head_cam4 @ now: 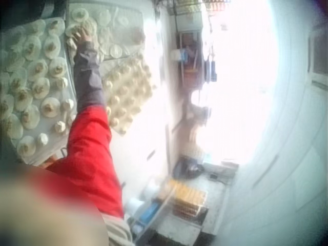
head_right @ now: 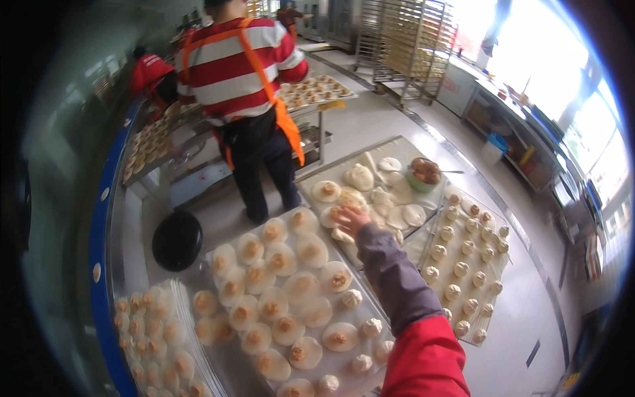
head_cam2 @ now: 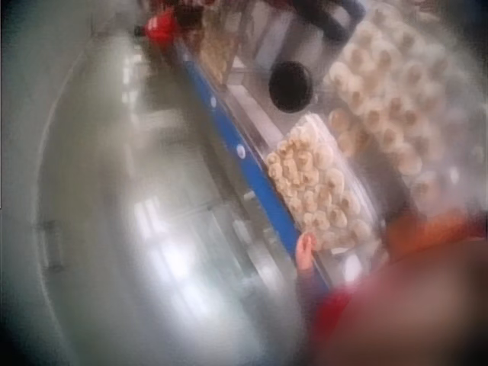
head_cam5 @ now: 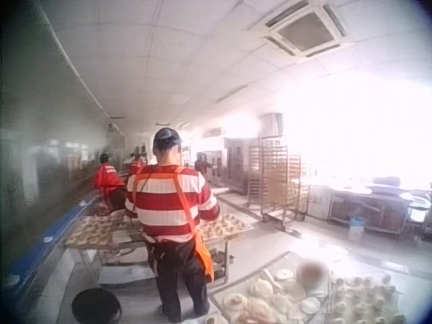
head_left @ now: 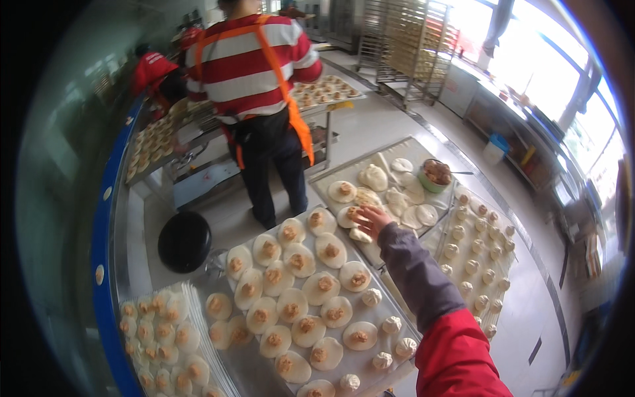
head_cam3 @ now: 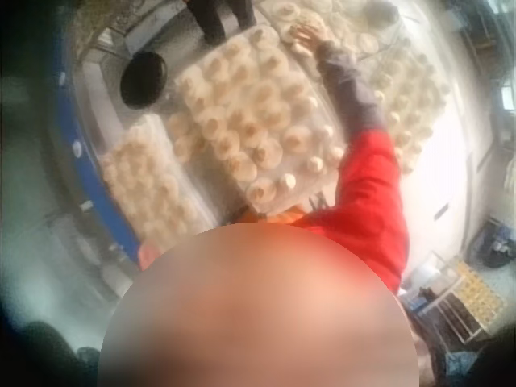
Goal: The person assembles buns by placing filling onto dough discs, folding and pleating them into buns, and arranging them on trays. The person then carries a tray of finished buns to a large oven and places it inside.
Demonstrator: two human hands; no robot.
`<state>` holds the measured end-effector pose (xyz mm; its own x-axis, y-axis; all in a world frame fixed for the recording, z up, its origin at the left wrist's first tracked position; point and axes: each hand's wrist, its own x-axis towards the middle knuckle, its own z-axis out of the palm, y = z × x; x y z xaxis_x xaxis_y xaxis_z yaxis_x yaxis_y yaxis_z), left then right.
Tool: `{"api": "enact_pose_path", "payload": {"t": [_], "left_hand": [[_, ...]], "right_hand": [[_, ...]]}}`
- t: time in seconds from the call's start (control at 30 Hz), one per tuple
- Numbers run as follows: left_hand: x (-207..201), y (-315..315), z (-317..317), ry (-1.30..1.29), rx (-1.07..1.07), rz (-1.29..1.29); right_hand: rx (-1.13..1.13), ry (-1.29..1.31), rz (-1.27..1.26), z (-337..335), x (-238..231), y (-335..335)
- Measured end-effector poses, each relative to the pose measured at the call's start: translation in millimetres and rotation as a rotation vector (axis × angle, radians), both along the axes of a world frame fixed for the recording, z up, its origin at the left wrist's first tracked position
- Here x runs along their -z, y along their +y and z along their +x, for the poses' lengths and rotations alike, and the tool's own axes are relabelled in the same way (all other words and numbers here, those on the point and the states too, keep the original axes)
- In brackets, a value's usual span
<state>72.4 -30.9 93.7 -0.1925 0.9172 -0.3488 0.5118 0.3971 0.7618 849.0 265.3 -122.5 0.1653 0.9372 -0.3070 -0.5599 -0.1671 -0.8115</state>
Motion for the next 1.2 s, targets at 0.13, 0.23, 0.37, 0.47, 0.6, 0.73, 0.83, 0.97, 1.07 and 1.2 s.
{"api": "enact_pose_path", "payload": {"t": [0.13,0.23,0.37,0.47,0.6,0.73,0.83,0.97,1.07,1.2], "left_hand": [[4.3,-21.5,-28.7,-0.116,-0.092,0.073],[8.7,-28.9,-65.1,-0.203,-0.200,0.100],[14.5,-0.7,-150.5,-0.229,-0.186,0.104],[41.8,33.0,-239.0,-0.339,-0.227,0.117],[122.9,119.1,-361.8,-0.366,-0.428,0.161],[189.9,214.8,-411.9,-0.219,-0.540,0.206],[213.2,255.2,-404.0,0.328,-0.406,0.417],[223.7,250.7,-394.3,0.610,-0.267,0.411],[227.0,228.0,-404.0,0.613,-0.169,0.484],[227.7,185.2,-422.9,0.258,-0.197,0.654]], "right_hand": [[-0.103,0.058,-0.144,-39.7,-19.4,-18.2],[-0.186,-0.164,0.011,-57.4,-60.4,-38.3],[-0.019,-0.316,-0.044,-107.0,-102.4,-63.0],[-0.115,-0.358,-0.047,-178.8,-125.4,-76.5],[-0.197,-0.442,-0.029,-326.3,-146.3,-87.7],[-0.375,-0.465,-0.046,-483.0,-157.9,-105.0],[-0.590,-0.501,-0.085,-561.2,-175.4,-121.7],[-0.727,-0.553,-0.120,-616.3,-184.5,-129.2],[-0.693,-0.597,-0.143,-630.7,-182.5,-126.9],[-0.630,-0.562,-0.171,-651.0,-168.2,-121.7]]}}
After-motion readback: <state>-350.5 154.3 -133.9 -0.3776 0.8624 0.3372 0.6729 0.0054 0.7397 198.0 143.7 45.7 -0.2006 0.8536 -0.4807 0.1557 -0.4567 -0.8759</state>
